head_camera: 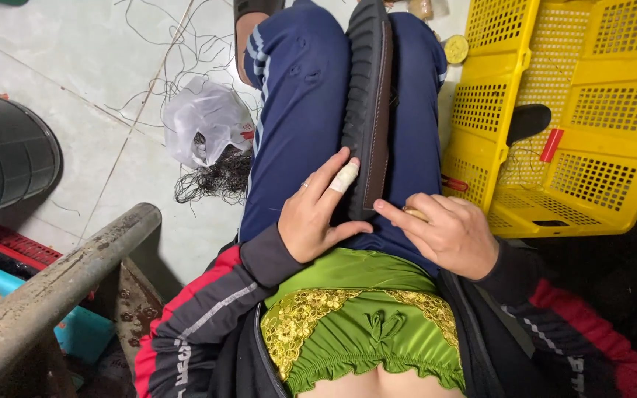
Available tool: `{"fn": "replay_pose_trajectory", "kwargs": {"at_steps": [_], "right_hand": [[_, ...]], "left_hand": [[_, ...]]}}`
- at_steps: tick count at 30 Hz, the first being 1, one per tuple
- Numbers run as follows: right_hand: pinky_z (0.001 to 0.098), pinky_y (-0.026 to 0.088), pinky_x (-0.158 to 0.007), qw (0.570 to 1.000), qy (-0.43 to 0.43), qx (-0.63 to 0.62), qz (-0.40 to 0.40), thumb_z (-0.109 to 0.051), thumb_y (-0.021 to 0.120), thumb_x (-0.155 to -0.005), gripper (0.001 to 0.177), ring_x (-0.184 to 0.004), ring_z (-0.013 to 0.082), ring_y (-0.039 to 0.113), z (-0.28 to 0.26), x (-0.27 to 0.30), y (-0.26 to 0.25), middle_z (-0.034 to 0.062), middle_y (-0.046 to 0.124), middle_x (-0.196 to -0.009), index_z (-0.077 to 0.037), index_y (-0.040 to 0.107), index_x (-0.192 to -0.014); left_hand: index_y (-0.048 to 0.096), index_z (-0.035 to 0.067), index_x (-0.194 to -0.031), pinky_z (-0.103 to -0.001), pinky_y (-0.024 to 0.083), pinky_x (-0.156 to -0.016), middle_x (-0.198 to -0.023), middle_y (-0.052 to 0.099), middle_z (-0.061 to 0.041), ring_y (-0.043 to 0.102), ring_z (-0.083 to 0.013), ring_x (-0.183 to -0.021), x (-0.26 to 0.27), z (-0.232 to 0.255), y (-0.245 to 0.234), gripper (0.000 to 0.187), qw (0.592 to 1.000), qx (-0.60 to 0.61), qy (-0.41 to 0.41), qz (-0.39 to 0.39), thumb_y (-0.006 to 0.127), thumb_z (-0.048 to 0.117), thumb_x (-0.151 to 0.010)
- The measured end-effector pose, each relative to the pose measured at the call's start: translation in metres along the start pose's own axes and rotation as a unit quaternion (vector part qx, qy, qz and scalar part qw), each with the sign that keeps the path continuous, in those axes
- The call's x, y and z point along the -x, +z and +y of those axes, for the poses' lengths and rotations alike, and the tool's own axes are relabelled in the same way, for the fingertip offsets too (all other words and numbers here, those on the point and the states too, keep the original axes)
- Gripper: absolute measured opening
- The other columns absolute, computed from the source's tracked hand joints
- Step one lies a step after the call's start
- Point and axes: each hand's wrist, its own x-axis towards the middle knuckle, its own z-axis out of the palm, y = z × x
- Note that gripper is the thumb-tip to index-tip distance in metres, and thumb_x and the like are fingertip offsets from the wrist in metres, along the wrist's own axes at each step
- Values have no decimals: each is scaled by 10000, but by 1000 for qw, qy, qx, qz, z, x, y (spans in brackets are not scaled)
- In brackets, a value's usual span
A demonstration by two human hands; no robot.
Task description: Hand-sewing a shoe sole to the upper part of a shoe using a needle and thread.
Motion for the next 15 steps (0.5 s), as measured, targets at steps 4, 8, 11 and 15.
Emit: {"fn": "replay_pose_trajectory", "kwargs": {"at_steps": [4, 8, 11, 15], "right_hand": [[344, 500, -534, 999, -2, 30, -12, -179, 496, -951, 337, -681, 243, 583, -3, -2, -4, 19, 518, -833, -217, 616, -1264], [322, 483, -531, 995, -6, 88, -38, -160, 462, -945, 373, -650, 220, 575, -8, -5, -13, 8, 474, -805, -235, 595, -1286], [315, 473, -535, 985, -40, 163, -43, -168, 427, -943, 357, -672, 203, 572, -4, -2, -2, 6, 455, -827, -221, 580, -1261], [310, 468, -548, 984, -76, 155, -37, -210, 413, -926, 307, -693, 186, 585, 8, -3, 24, 0, 461, -874, -153, 574, -1181]], "left_hand": [[403, 97, -1433, -395, 484, -994, -1445, 420, -158, 523, -337, -1256, -2, -1, -2, 926, 1000, 5, 7, 6, 839, 431, -687], [396, 97, -1438, -429, 497, -978, -1440, 418, -180, 522, -370, -1246, -4, -4, -4, 926, 1000, 24, 17, -1, 828, 414, -682], [394, 99, -1438, -421, 520, -945, -1419, 433, -184, 548, -365, -1213, -4, -8, 2, 941, 1000, 11, 24, 10, 823, 433, -670], [404, 110, -1433, -393, 540, -923, -1404, 445, -169, 565, -341, -1199, -5, -13, 11, 965, 999, -26, 37, 20, 816, 475, -641]]}}
